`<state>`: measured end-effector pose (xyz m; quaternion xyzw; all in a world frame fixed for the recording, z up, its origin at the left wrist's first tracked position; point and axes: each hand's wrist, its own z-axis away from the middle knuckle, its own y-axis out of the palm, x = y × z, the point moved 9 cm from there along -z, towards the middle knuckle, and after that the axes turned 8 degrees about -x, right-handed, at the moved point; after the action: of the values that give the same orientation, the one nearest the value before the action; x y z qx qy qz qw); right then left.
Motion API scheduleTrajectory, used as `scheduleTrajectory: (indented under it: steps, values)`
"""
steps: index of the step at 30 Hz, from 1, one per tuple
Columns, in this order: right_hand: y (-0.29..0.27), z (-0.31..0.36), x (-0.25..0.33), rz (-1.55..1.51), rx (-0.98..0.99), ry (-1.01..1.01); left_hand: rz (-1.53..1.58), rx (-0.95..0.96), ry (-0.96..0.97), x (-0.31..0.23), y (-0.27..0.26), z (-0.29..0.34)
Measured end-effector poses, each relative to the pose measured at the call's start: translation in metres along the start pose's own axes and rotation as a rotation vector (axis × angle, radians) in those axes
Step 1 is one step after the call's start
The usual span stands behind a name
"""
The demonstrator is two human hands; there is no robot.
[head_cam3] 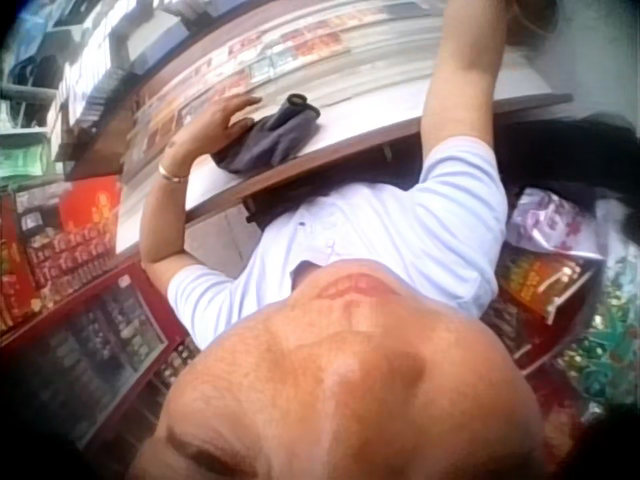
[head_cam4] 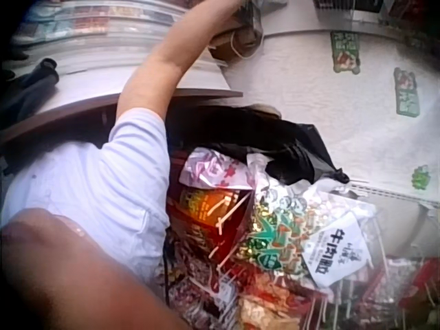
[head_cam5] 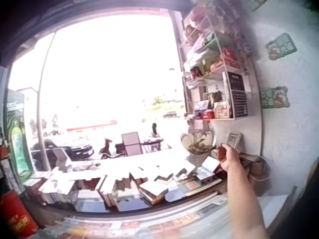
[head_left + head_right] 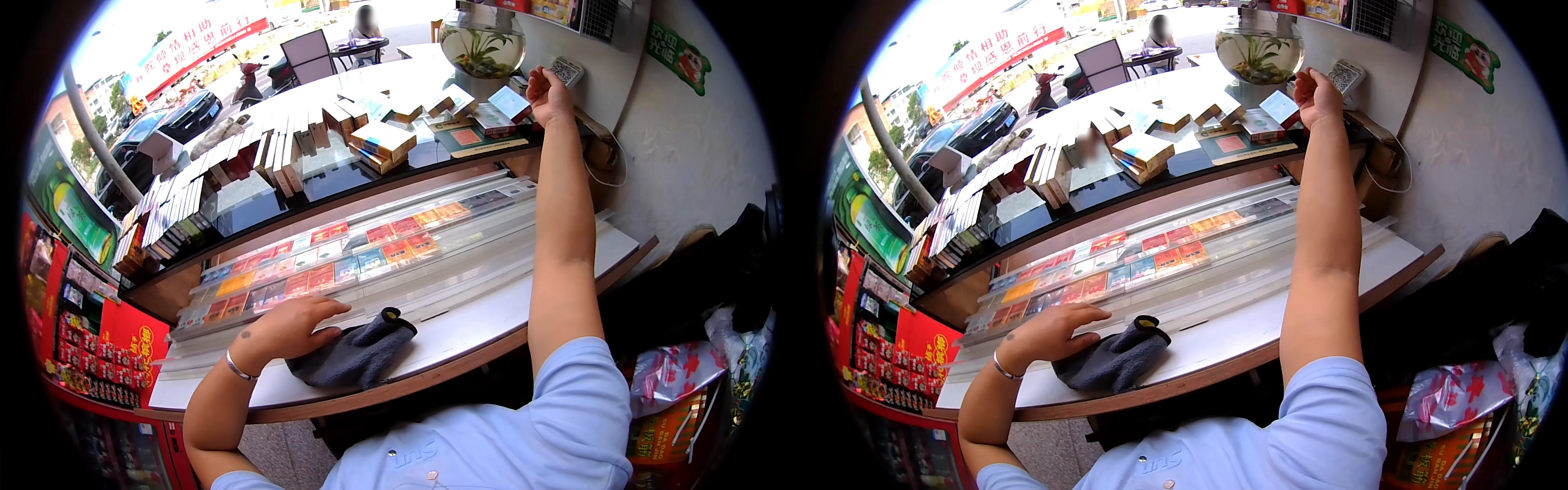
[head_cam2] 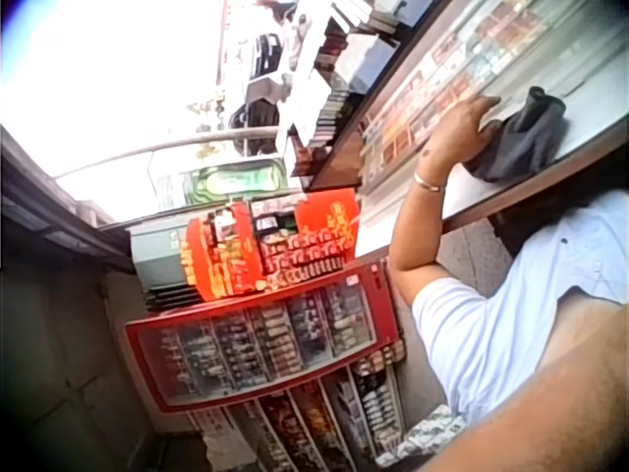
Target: The person repeatedly wipes individual cigarette boxes with a dark cloth and places them back into a glass display case. The person handles the boxes one at a time, wiping each box before returning it to the display.
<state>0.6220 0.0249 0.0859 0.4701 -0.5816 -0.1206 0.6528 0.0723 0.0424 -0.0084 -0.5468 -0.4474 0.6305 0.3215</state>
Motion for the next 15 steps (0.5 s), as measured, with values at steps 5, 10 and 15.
scheduleTrajectory:
  steps: [5,10,15]
  values:
    - [-0.021,-0.005,0.027,-0.116,-0.096,-0.080,-0.004,-0.009,0.016,-0.001,-0.001,0.001]
    - [-0.052,-0.002,0.047,-0.243,-0.311,-0.207,-0.012,0.008,0.006,-0.004,-0.002,0.001]
    - [-0.082,-0.013,0.032,0.020,-0.445,-0.137,-0.015,0.000,0.005,-0.003,-0.002,0.003]
